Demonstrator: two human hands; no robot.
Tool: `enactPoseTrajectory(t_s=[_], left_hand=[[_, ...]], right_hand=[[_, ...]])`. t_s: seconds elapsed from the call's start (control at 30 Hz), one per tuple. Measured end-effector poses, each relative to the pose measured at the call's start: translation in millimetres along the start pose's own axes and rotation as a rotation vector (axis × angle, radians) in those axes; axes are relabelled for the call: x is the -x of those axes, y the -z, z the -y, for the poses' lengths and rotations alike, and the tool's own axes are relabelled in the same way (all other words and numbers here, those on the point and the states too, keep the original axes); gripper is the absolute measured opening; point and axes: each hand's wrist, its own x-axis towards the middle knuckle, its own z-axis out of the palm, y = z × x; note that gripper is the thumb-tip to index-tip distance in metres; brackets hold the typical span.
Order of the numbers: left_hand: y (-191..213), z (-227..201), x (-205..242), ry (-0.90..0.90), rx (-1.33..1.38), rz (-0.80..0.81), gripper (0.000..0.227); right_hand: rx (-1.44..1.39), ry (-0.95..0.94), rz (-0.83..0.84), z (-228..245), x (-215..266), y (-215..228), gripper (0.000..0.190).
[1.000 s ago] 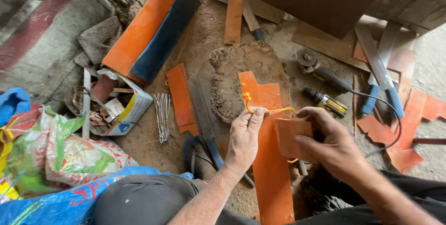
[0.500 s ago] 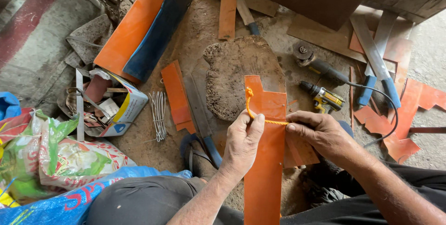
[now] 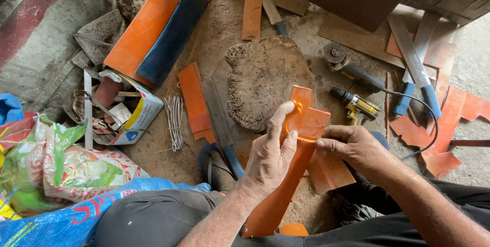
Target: The person assembles two orange wooden pieces by aligning them, drilling pilot holes, and hammering nails to secure them together. The person uses a cordless drill and a hammer to complete the assembly.
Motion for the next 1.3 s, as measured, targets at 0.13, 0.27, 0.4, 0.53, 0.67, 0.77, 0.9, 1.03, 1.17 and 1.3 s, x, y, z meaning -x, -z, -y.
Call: enactPoseTrajectory(t_s=[0.13, 0.27, 0.4, 0.53, 0.67, 0.77, 0.9, 1.03, 1.17, 1.3], left_hand=[[0, 6, 3, 0.175, -0.051, 0.161, 0.071], [-4, 15, 3, 0.079, 0.068, 0.0, 0.033], [1, 24, -1, 0.534, 0.428, 0.186, 0.032], [1, 29, -3, 0.643, 0.578, 0.213, 0.035], [1, 32, -5, 0.517, 0.524, 0.222, 0.032], [4, 36, -8, 0.509, 0.567, 0.217, 0.031], [10, 42, -9, 0.548, 0.426, 0.136, 0.029], [15, 46, -14, 0.438, 0.41, -0.035, 0.026], [14, 43, -16, 0.55, 0.623, -0.112, 0.026], [7, 37, -15, 0.574, 0.755, -0.092, 0.026]], right_hand=[[-0.238, -0.084, 0.046, -13, -5, -10, 0.039], [-0.387, -0.176, 0.085, -19, -6, -13, 0.041], [-0.247, -0.092, 0.068, -20, -3, -13, 0.043], [-0.225, -0.154, 0.046, -14, -2, -16, 0.043], [-0.155, -0.025, 0.08, -10, 3, -12, 0.04], [-0.106, -0.013, 0.093, -6, 2, -4, 0.039], [-0.016, 0.078, 0.079, -7, 3, 14, 0.037], [-0.07, 0.104, -0.025, -6, 4, 36, 0.037], [-0.185, 0.087, -0.123, -4, 8, 42, 0.034], [-0.442, 0.424, -0.285, 8, 19, 26, 0.025]])
